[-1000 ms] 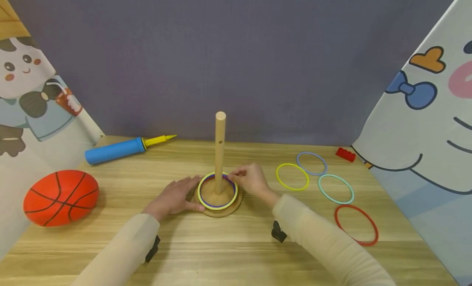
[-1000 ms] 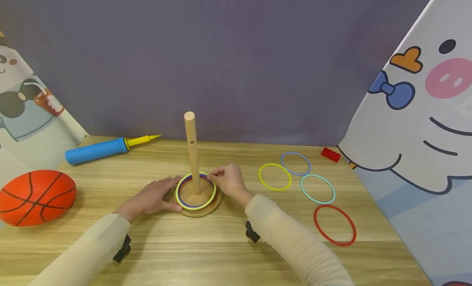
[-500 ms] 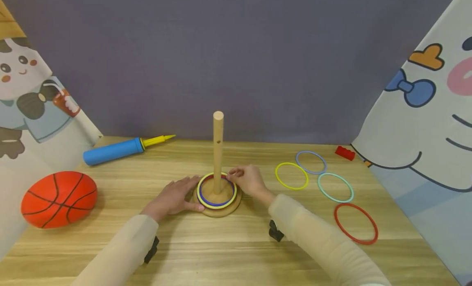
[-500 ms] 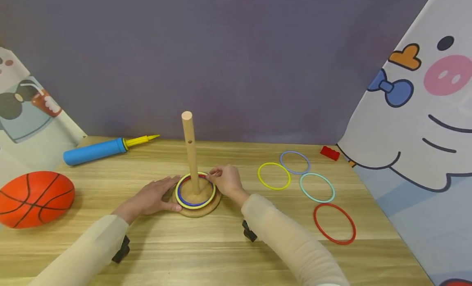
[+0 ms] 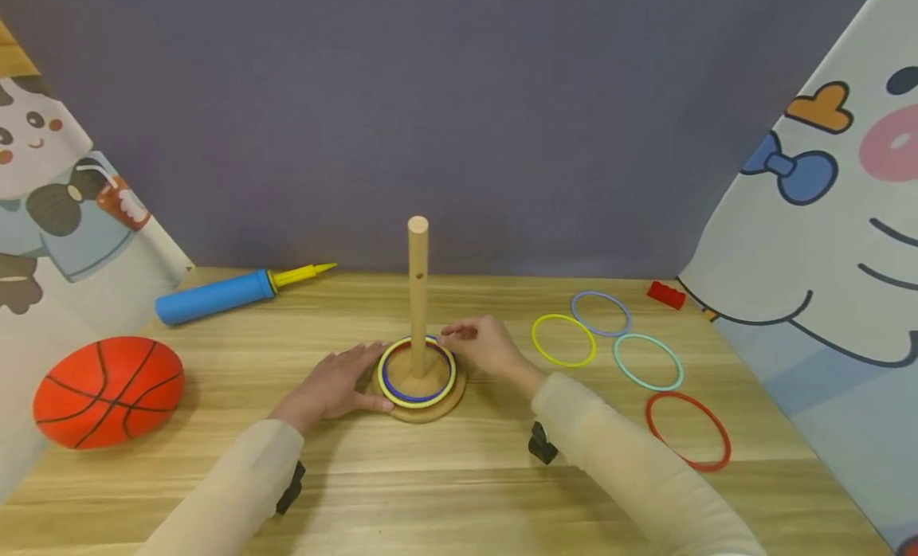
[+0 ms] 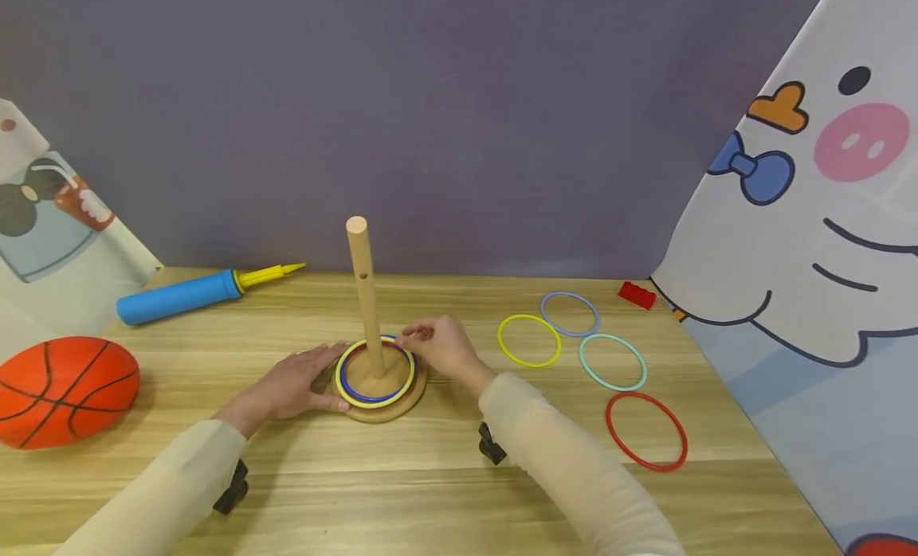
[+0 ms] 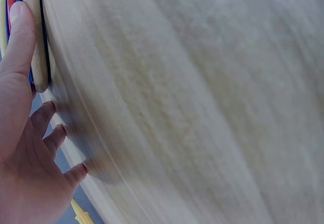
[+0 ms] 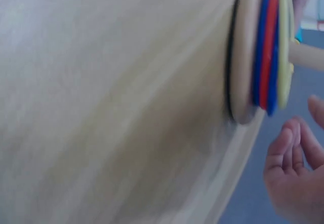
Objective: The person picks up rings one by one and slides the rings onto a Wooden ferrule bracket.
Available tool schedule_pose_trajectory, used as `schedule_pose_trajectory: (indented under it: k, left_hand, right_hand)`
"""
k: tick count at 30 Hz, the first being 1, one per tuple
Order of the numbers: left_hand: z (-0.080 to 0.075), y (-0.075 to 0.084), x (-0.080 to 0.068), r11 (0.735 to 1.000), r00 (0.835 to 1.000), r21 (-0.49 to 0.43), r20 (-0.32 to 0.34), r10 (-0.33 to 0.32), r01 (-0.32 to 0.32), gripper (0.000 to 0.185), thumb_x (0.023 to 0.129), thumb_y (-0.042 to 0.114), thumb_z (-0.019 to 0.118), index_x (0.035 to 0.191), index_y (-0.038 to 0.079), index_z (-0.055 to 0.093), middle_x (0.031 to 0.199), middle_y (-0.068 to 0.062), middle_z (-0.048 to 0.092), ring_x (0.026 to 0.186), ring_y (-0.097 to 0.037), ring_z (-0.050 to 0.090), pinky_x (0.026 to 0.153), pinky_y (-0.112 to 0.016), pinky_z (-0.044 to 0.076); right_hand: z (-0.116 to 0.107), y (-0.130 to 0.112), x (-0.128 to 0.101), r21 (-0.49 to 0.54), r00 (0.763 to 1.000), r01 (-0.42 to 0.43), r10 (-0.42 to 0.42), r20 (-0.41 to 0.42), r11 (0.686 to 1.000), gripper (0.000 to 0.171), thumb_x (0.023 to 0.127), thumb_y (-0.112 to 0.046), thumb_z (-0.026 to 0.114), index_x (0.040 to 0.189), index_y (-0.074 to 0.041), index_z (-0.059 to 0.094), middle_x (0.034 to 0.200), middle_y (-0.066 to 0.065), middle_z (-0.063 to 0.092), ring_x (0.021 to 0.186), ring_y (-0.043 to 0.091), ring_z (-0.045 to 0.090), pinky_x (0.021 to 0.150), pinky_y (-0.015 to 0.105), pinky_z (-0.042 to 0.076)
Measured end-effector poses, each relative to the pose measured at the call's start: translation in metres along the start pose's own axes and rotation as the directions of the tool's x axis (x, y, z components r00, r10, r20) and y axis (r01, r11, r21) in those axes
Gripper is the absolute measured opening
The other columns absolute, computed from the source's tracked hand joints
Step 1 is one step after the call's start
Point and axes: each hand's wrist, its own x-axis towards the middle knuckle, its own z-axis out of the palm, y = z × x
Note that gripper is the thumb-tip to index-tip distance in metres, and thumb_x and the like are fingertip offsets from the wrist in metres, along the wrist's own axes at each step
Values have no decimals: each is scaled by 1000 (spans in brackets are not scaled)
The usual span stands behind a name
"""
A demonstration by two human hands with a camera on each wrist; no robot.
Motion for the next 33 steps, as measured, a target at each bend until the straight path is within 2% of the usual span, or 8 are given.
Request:
schedule_pose_trajectory:
  k: [5,8,15,21,24,33]
  left_hand:
    - [0,-1,0,1000,1000,-9,4,-6,6,98,81,56,80,156,7,38,156,-24,41,142,-51,35,113,-73,24]
    - [0,-2,-1,1000,1000,-20,1,-5,5,98,81,55,80,156,6,38,156,-24,40,143,-51,34,113,-73,23]
    - [-2,-2,-4,1000,1000,-5,-4,-4,4,100,81,53,81,155,2,38,156,-27,39,141,-52,35,113,-73,24]
    - [-2,-1,-3,1000,1000,1,-2,-5,5,101,81,54,81,155,2,37,155,-27,40,141,-52,35,113,-73,24]
    - [-2,-1,-3,1000,1000,0,0,-5,5,101,81,54,81,155,1,37,156,-27,40,142,-52,35,113,-73,24]
    - [-2,1,-1,1000,1000,-3,0,3,-3,101,81,52,81,154,-1,37,155,-27,40,141,-52,36,113,-72,25]
  right_hand:
    - [-19,1,-5,40,998,28,-30,56,999,25,92,-18,76,112,-3,77,95,4,75,88,16,67,82,32,56]
    - [-29,2,-10,63,997,29,-34,75,998,29,93,-19,76,116,-2,75,99,4,75,90,17,68,82,32,56]
    - [-48,10,-16,111,998,30,-37,58,993,29,94,-22,76,116,-3,75,99,3,74,93,20,68,80,32,55]
    - [-67,15,-26,79,999,18,-21,31,997,32,94,-25,75,119,-5,74,104,3,74,98,21,67,84,37,55]
    - [-76,19,-31,49,999,40,-41,22,998,31,95,-24,75,119,-6,74,104,4,74,98,22,66,85,37,55]
    - [-109,30,-57,4,998,48,-48,49,999,30,95,-25,74,120,-8,74,106,4,72,98,22,66,86,37,55]
